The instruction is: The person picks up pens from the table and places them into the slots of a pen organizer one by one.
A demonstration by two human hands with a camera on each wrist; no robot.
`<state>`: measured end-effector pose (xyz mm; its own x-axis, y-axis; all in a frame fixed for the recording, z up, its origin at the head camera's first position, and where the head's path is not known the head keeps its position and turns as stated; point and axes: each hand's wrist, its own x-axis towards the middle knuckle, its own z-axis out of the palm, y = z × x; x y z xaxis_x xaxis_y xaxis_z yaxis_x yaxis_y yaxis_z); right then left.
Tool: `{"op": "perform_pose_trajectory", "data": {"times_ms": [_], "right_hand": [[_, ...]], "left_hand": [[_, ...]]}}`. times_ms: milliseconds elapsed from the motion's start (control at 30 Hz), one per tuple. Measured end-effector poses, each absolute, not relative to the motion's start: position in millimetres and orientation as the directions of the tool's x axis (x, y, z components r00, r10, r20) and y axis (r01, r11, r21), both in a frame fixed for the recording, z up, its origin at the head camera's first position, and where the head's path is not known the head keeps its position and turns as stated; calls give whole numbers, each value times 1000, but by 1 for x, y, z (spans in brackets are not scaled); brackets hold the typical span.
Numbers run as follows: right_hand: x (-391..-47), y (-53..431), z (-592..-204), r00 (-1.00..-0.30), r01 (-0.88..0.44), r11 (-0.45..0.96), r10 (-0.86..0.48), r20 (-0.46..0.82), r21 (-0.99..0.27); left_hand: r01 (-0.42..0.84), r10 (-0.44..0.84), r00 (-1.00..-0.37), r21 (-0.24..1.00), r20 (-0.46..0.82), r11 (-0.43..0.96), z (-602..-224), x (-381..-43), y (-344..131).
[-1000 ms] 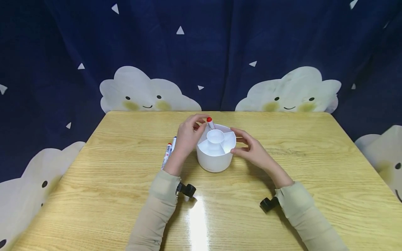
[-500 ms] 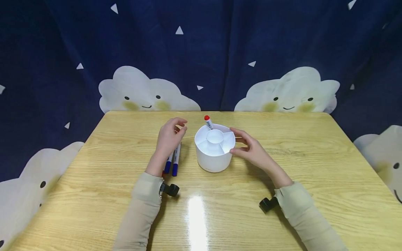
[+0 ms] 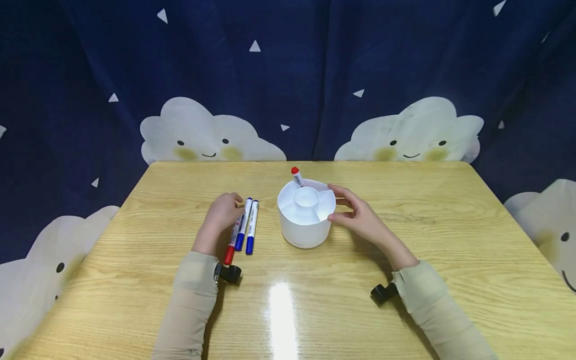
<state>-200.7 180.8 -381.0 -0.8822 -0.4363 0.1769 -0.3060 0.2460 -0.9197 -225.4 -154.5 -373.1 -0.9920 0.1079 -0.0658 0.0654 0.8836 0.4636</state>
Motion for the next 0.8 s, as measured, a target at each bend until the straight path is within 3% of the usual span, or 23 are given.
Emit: {"op": "perform_pose_trajectory", "data": {"times_ms": [333, 800], "right_hand": [[-199, 180, -380, -882, -303, 239, -436, 177, -922], [-188, 175, -361, -882, -303, 259, -441, 166, -917]], "left_hand": [[69, 134, -983, 427, -123, 902, -376, -225, -155], [59, 43, -998, 500, 43, 864, -361, -221, -152]]}}
